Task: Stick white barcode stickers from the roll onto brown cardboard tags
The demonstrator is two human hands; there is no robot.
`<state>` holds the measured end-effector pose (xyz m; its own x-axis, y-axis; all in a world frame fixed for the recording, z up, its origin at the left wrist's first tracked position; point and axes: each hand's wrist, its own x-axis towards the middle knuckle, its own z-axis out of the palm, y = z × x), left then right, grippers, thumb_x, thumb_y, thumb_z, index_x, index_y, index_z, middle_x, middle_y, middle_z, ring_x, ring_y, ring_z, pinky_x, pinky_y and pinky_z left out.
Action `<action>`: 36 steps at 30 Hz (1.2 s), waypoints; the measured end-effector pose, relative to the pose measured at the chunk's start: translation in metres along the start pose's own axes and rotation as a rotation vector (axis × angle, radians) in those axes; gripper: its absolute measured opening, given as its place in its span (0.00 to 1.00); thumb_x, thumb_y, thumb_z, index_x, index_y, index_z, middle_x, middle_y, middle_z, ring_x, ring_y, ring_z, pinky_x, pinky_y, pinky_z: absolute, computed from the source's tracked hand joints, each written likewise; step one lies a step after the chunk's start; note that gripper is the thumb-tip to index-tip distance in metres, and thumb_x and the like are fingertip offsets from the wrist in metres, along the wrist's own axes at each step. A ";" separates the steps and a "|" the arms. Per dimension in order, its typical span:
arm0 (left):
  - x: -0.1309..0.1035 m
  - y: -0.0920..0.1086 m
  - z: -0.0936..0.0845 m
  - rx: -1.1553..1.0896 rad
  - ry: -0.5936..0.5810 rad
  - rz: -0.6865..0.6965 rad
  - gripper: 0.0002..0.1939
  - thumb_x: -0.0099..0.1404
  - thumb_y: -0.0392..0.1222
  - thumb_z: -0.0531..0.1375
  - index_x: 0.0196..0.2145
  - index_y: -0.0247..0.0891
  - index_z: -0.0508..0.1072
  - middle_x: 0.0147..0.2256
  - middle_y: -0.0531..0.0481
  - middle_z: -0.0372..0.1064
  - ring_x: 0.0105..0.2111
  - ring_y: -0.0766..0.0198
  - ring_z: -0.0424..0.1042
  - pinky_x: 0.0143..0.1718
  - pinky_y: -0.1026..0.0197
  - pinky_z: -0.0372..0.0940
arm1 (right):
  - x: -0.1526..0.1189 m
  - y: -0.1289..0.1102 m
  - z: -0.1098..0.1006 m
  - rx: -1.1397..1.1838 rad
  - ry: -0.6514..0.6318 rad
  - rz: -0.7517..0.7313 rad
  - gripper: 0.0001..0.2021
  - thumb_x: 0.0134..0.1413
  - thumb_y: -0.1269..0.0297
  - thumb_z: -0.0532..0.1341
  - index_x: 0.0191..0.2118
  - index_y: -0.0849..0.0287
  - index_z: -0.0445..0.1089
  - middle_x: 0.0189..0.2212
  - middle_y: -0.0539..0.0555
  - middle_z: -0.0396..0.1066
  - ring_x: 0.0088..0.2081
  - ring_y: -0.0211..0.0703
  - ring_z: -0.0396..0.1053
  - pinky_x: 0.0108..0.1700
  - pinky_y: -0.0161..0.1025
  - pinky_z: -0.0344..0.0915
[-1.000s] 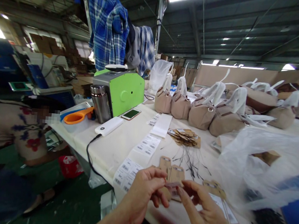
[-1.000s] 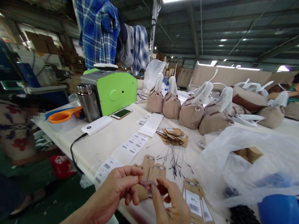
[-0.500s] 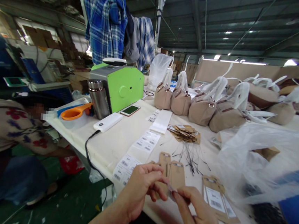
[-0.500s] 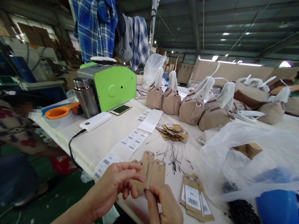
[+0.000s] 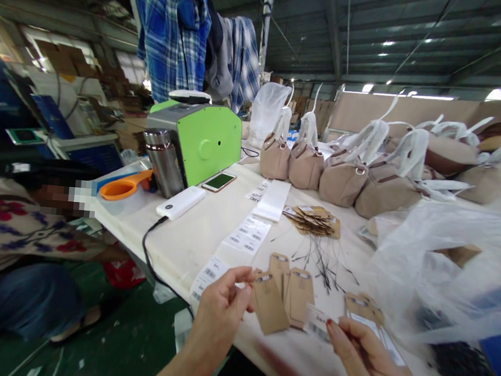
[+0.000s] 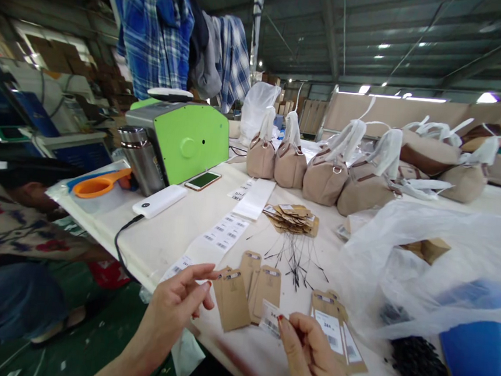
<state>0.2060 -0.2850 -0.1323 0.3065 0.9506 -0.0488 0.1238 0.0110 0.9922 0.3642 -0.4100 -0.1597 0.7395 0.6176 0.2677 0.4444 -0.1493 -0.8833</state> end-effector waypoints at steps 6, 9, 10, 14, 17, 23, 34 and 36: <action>-0.003 -0.027 0.014 0.576 -0.163 0.675 0.14 0.60 0.32 0.51 0.40 0.36 0.74 0.41 0.42 0.73 0.43 0.56 0.70 0.48 0.53 0.65 | 0.019 0.006 0.001 0.182 -0.046 0.279 0.18 0.41 0.47 0.63 0.31 0.58 0.70 0.25 0.49 0.69 0.26 0.38 0.66 0.28 0.32 0.66; 0.004 -0.027 0.027 0.678 -0.190 0.827 0.14 0.60 0.29 0.50 0.39 0.33 0.73 0.40 0.41 0.73 0.43 0.56 0.70 0.47 0.53 0.66 | 0.027 0.004 0.007 0.263 -0.079 0.287 0.17 0.40 0.49 0.64 0.29 0.59 0.69 0.24 0.48 0.68 0.25 0.37 0.65 0.27 0.32 0.65; 0.006 -0.026 0.031 0.689 -0.183 0.847 0.14 0.60 0.29 0.50 0.39 0.32 0.73 0.40 0.41 0.73 0.42 0.57 0.70 0.47 0.53 0.67 | 0.029 0.003 0.009 0.288 -0.096 0.286 0.16 0.40 0.50 0.65 0.28 0.59 0.69 0.23 0.48 0.67 0.25 0.36 0.64 0.27 0.31 0.64; 0.016 -0.025 0.036 0.714 -0.143 0.898 0.11 0.60 0.29 0.52 0.37 0.32 0.73 0.36 0.43 0.73 0.38 0.57 0.70 0.44 0.51 0.67 | 0.037 -0.003 0.016 0.372 -0.181 0.324 0.14 0.38 0.53 0.66 0.26 0.59 0.69 0.22 0.47 0.66 0.25 0.36 0.62 0.26 0.31 0.61; 0.019 -0.028 0.035 0.680 -0.124 1.023 0.10 0.60 0.29 0.52 0.37 0.33 0.72 0.35 0.45 0.73 0.37 0.59 0.69 0.43 0.53 0.68 | 0.042 -0.005 0.017 0.367 -0.212 0.380 0.15 0.35 0.53 0.66 0.25 0.60 0.68 0.20 0.47 0.65 0.24 0.34 0.60 0.25 0.31 0.58; 0.019 -0.039 0.035 0.733 -0.241 1.181 0.10 0.60 0.30 0.53 0.39 0.33 0.70 0.37 0.47 0.72 0.41 0.60 0.66 0.43 0.56 0.66 | 0.050 -0.006 0.018 0.327 -0.268 0.392 0.13 0.36 0.56 0.65 0.23 0.60 0.67 0.18 0.46 0.62 0.21 0.33 0.57 0.23 0.31 0.54; 0.025 -0.049 0.035 0.755 -0.272 1.257 0.14 0.59 0.31 0.51 0.41 0.28 0.71 0.38 0.45 0.71 0.41 0.58 0.64 0.44 0.54 0.63 | 0.053 -0.006 0.016 0.247 -0.293 0.420 0.15 0.39 0.52 0.64 0.25 0.59 0.67 0.20 0.45 0.62 0.22 0.33 0.58 0.24 0.30 0.56; 0.027 -0.051 0.035 0.745 -0.244 1.281 0.14 0.59 0.32 0.51 0.40 0.28 0.71 0.38 0.45 0.72 0.42 0.57 0.64 0.45 0.54 0.63 | 0.052 -0.006 0.014 0.241 -0.295 0.417 0.14 0.40 0.53 0.65 0.28 0.58 0.68 0.22 0.46 0.64 0.24 0.33 0.59 0.26 0.30 0.58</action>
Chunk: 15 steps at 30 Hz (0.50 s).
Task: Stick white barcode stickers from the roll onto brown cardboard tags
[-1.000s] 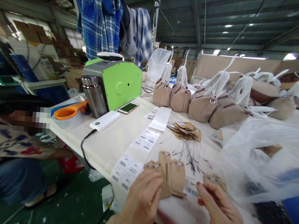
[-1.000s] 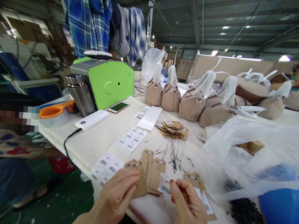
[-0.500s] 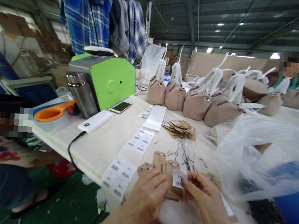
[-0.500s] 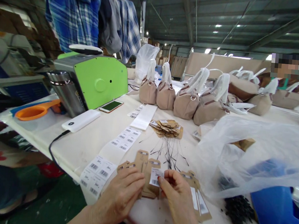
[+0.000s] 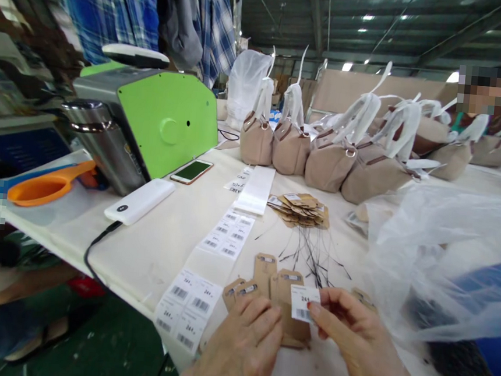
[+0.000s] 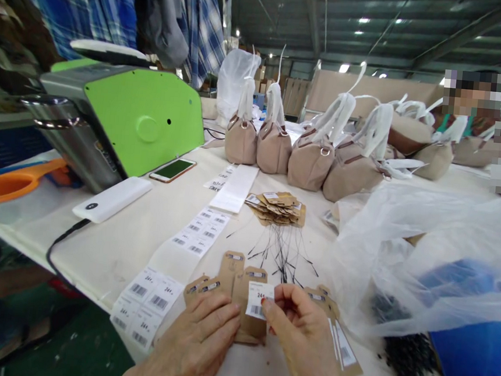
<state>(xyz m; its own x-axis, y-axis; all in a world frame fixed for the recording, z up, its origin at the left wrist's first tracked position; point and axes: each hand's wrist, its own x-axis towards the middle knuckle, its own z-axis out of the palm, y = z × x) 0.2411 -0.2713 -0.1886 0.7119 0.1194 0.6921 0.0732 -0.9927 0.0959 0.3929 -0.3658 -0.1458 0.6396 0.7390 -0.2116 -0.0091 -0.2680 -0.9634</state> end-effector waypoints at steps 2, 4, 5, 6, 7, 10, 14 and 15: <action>-0.001 -0.001 0.002 0.013 0.025 0.018 0.14 0.61 0.32 0.50 0.40 0.27 0.72 0.39 0.44 0.72 0.41 0.57 0.65 0.45 0.54 0.62 | -0.001 0.001 0.000 -0.002 -0.016 0.022 0.13 0.40 0.54 0.65 0.29 0.58 0.68 0.22 0.46 0.65 0.24 0.33 0.60 0.27 0.30 0.58; -0.001 -0.003 0.004 0.035 0.054 0.030 0.14 0.63 0.33 0.48 0.39 0.28 0.72 0.38 0.45 0.72 0.41 0.58 0.65 0.45 0.54 0.61 | -0.001 0.005 0.003 -0.021 -0.042 0.048 0.12 0.42 0.54 0.63 0.29 0.59 0.68 0.21 0.46 0.64 0.24 0.32 0.59 0.26 0.30 0.57; -0.001 -0.003 0.005 0.047 0.065 0.029 0.15 0.64 0.33 0.48 0.39 0.28 0.72 0.38 0.45 0.72 0.41 0.58 0.65 0.44 0.55 0.61 | -0.001 0.006 0.004 -0.041 -0.053 0.056 0.12 0.43 0.54 0.63 0.28 0.59 0.68 0.21 0.46 0.64 0.23 0.32 0.59 0.25 0.30 0.56; 0.000 -0.004 0.005 0.057 0.073 0.029 0.15 0.64 0.34 0.47 0.38 0.29 0.72 0.37 0.46 0.72 0.41 0.59 0.65 0.44 0.55 0.61 | -0.001 0.008 0.006 -0.064 -0.058 0.061 0.12 0.43 0.54 0.62 0.28 0.59 0.68 0.21 0.46 0.65 0.23 0.33 0.59 0.25 0.30 0.56; 0.000 -0.004 0.006 0.065 0.079 0.028 0.15 0.65 0.34 0.47 0.38 0.29 0.73 0.37 0.46 0.73 0.40 0.59 0.66 0.44 0.55 0.61 | -0.001 0.009 0.007 -0.088 -0.059 0.061 0.12 0.44 0.54 0.62 0.28 0.59 0.68 0.22 0.47 0.66 0.24 0.33 0.60 0.25 0.30 0.56; 0.002 -0.005 0.008 0.072 0.096 0.029 0.16 0.65 0.32 0.46 0.36 0.30 0.73 0.36 0.47 0.72 0.39 0.61 0.67 0.43 0.56 0.60 | -0.001 0.009 0.011 -0.140 -0.042 0.068 0.12 0.44 0.54 0.62 0.27 0.59 0.68 0.21 0.47 0.66 0.24 0.34 0.62 0.25 0.31 0.57; 0.003 -0.005 0.009 0.069 0.149 0.038 0.14 0.64 0.30 0.47 0.34 0.30 0.73 0.34 0.48 0.72 0.38 0.61 0.67 0.43 0.56 0.60 | -0.001 0.003 0.014 -0.078 0.033 0.112 0.12 0.41 0.54 0.63 0.25 0.59 0.67 0.18 0.45 0.63 0.21 0.31 0.58 0.23 0.29 0.54; 0.003 -0.006 0.009 0.067 0.157 0.040 0.14 0.63 0.29 0.47 0.33 0.30 0.73 0.34 0.47 0.72 0.38 0.60 0.67 0.44 0.56 0.60 | -0.001 0.002 0.015 -0.042 0.042 0.129 0.12 0.40 0.55 0.64 0.24 0.59 0.67 0.18 0.45 0.62 0.21 0.31 0.57 0.22 0.29 0.54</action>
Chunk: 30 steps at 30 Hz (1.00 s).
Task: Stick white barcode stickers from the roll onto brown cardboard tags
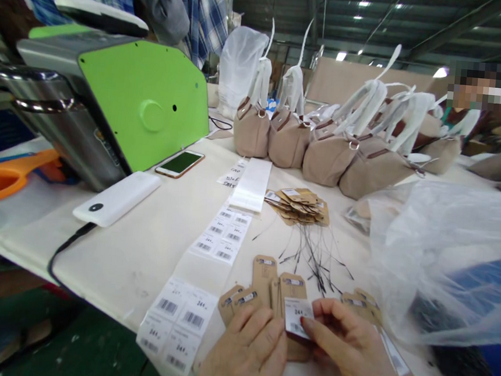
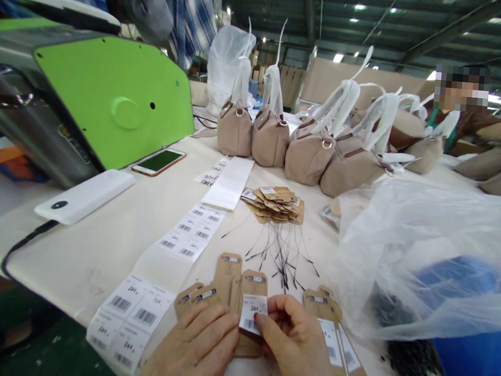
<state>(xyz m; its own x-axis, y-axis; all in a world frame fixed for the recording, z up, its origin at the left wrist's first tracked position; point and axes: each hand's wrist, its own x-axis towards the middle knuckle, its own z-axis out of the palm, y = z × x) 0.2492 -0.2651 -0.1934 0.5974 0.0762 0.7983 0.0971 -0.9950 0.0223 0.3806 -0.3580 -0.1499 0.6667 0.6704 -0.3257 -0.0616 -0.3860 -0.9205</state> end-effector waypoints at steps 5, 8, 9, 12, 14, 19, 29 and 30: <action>-0.003 -0.002 0.002 -0.008 -0.004 0.009 0.13 0.64 0.31 0.48 0.33 0.30 0.72 0.34 0.47 0.72 0.38 0.60 0.68 0.43 0.55 0.60 | 0.003 -0.002 0.000 0.103 -0.019 0.088 0.14 0.34 0.55 0.67 0.24 0.60 0.68 0.17 0.44 0.61 0.20 0.29 0.56 0.22 0.27 0.52; -0.004 -0.002 0.003 0.004 -0.011 0.014 0.13 0.64 0.31 0.48 0.33 0.32 0.72 0.34 0.48 0.72 0.38 0.60 0.68 0.43 0.55 0.60 | 0.004 0.000 0.000 0.099 -0.013 0.111 0.14 0.33 0.55 0.67 0.24 0.60 0.69 0.18 0.45 0.62 0.21 0.29 0.57 0.22 0.27 0.53; -0.004 -0.001 0.003 0.007 -0.006 0.015 0.13 0.64 0.31 0.48 0.33 0.32 0.72 0.34 0.48 0.72 0.38 0.61 0.68 0.43 0.56 0.60 | 0.004 0.001 0.000 0.093 -0.012 0.110 0.14 0.34 0.55 0.67 0.24 0.60 0.69 0.18 0.45 0.62 0.21 0.29 0.57 0.22 0.27 0.53; -0.003 -0.001 0.003 0.007 -0.016 0.017 0.12 0.63 0.30 0.49 0.33 0.32 0.73 0.34 0.48 0.72 0.38 0.61 0.68 0.43 0.56 0.60 | 0.003 0.002 0.000 0.071 -0.015 0.095 0.14 0.35 0.54 0.66 0.24 0.60 0.68 0.18 0.45 0.62 0.21 0.30 0.57 0.23 0.27 0.53; -0.003 -0.002 0.003 0.004 -0.019 0.016 0.12 0.63 0.29 0.49 0.33 0.32 0.73 0.34 0.49 0.73 0.38 0.61 0.68 0.43 0.56 0.60 | 0.003 0.002 0.000 0.056 -0.014 0.080 0.14 0.36 0.54 0.66 0.24 0.59 0.68 0.18 0.45 0.62 0.21 0.30 0.56 0.23 0.28 0.52; -0.002 -0.002 0.002 0.013 -0.009 0.004 0.13 0.64 0.30 0.49 0.33 0.32 0.73 0.34 0.50 0.73 0.38 0.61 0.68 0.43 0.56 0.59 | 0.001 -0.003 0.002 0.029 -0.005 0.055 0.12 0.38 0.54 0.64 0.24 0.59 0.68 0.16 0.44 0.59 0.20 0.30 0.54 0.22 0.29 0.51; -0.004 -0.004 0.001 -0.003 -0.053 0.040 0.13 0.64 0.30 0.49 0.34 0.31 0.73 0.35 0.48 0.74 0.38 0.61 0.68 0.43 0.56 0.60 | 0.006 0.002 -0.003 -0.042 -0.078 0.035 0.11 0.40 0.55 0.64 0.25 0.59 0.69 0.18 0.45 0.61 0.21 0.32 0.56 0.23 0.30 0.52; -0.004 -0.004 0.001 -0.003 -0.052 0.045 0.13 0.63 0.30 0.49 0.34 0.31 0.73 0.35 0.48 0.74 0.38 0.61 0.68 0.42 0.56 0.60 | 0.006 0.003 -0.004 -0.040 -0.087 0.042 0.11 0.40 0.55 0.64 0.25 0.59 0.69 0.17 0.45 0.61 0.21 0.32 0.56 0.23 0.30 0.52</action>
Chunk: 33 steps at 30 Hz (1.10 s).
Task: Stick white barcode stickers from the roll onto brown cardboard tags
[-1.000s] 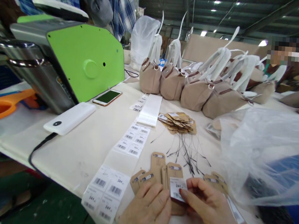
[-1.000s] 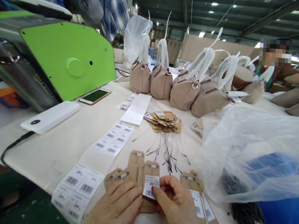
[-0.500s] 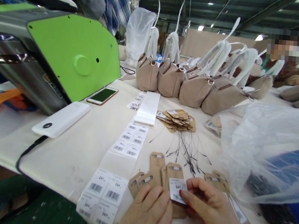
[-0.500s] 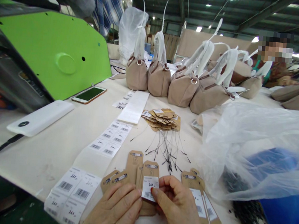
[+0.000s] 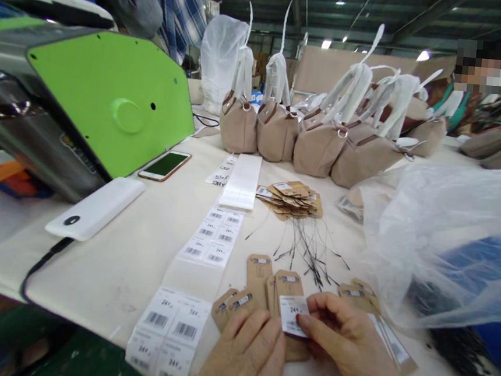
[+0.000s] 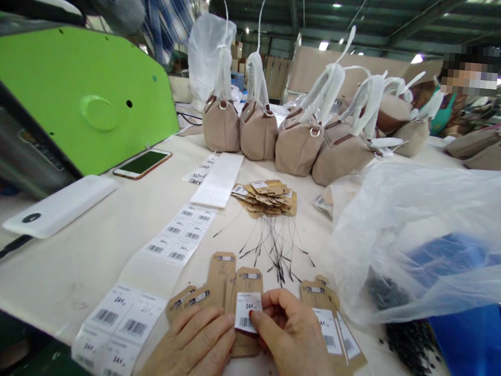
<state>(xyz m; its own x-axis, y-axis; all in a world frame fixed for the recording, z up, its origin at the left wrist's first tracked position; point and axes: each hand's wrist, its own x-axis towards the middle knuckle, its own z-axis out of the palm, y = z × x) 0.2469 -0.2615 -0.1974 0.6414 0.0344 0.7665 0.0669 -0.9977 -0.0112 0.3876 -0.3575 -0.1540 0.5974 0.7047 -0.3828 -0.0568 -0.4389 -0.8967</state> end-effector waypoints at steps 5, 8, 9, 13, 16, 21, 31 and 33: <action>-0.002 0.000 0.001 -0.004 0.009 -0.010 0.12 0.62 0.29 0.50 0.34 0.31 0.74 0.35 0.48 0.74 0.39 0.59 0.68 0.42 0.55 0.60 | 0.001 -0.001 0.000 0.032 -0.014 0.017 0.10 0.41 0.57 0.63 0.26 0.59 0.69 0.17 0.45 0.61 0.20 0.31 0.56 0.22 0.30 0.51; -0.002 0.000 0.001 -0.016 0.000 -0.016 0.12 0.61 0.29 0.50 0.34 0.31 0.74 0.35 0.47 0.74 0.38 0.59 0.68 0.43 0.55 0.60 | 0.001 -0.003 0.000 0.057 -0.012 0.031 0.10 0.40 0.57 0.64 0.25 0.59 0.69 0.16 0.45 0.62 0.19 0.31 0.56 0.22 0.30 0.51; -0.002 0.001 0.001 -0.020 0.002 -0.014 0.12 0.61 0.29 0.50 0.34 0.31 0.74 0.35 0.47 0.74 0.38 0.59 0.68 0.43 0.55 0.60 | 0.002 -0.004 0.001 0.063 -0.010 0.034 0.10 0.39 0.57 0.64 0.25 0.59 0.69 0.16 0.45 0.62 0.19 0.31 0.56 0.22 0.30 0.51; -0.001 0.001 0.002 -0.031 0.014 -0.014 0.11 0.60 0.28 0.52 0.33 0.30 0.74 0.35 0.47 0.74 0.38 0.59 0.68 0.43 0.54 0.59 | 0.004 -0.005 0.000 0.090 -0.028 0.054 0.09 0.39 0.59 0.64 0.24 0.59 0.69 0.17 0.45 0.63 0.20 0.31 0.58 0.23 0.29 0.54; -0.001 0.001 0.002 -0.039 0.006 -0.020 0.11 0.59 0.28 0.52 0.34 0.30 0.74 0.35 0.47 0.74 0.38 0.59 0.68 0.44 0.54 0.59 | 0.004 -0.006 -0.001 0.100 -0.038 0.063 0.09 0.38 0.59 0.64 0.24 0.59 0.68 0.16 0.44 0.63 0.20 0.31 0.58 0.22 0.29 0.55; -0.002 0.001 0.003 -0.044 0.014 -0.038 0.11 0.59 0.28 0.52 0.35 0.31 0.74 0.35 0.47 0.74 0.38 0.59 0.68 0.44 0.54 0.59 | 0.002 -0.007 0.000 0.104 -0.006 0.059 0.08 0.37 0.61 0.64 0.22 0.59 0.68 0.16 0.44 0.63 0.19 0.30 0.58 0.21 0.29 0.55; -0.003 0.001 0.005 -0.035 0.020 -0.027 0.10 0.60 0.29 0.52 0.34 0.32 0.73 0.34 0.47 0.74 0.38 0.60 0.69 0.44 0.55 0.60 | 0.006 0.000 0.005 0.075 0.043 0.047 0.09 0.35 0.58 0.63 0.22 0.59 0.69 0.16 0.46 0.64 0.19 0.32 0.59 0.20 0.30 0.56; -0.004 0.001 0.005 -0.030 0.012 -0.024 0.10 0.60 0.30 0.52 0.34 0.32 0.73 0.34 0.48 0.75 0.38 0.60 0.69 0.44 0.55 0.60 | 0.006 0.001 0.005 0.061 0.051 0.039 0.09 0.36 0.58 0.62 0.23 0.59 0.69 0.16 0.46 0.64 0.19 0.32 0.59 0.20 0.29 0.55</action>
<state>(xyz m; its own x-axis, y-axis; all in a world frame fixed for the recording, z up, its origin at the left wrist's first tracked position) 0.2483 -0.2618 -0.2038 0.6303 0.0579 0.7741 0.0594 -0.9979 0.0263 0.3876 -0.3509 -0.1579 0.6333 0.6579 -0.4076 -0.1287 -0.4299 -0.8937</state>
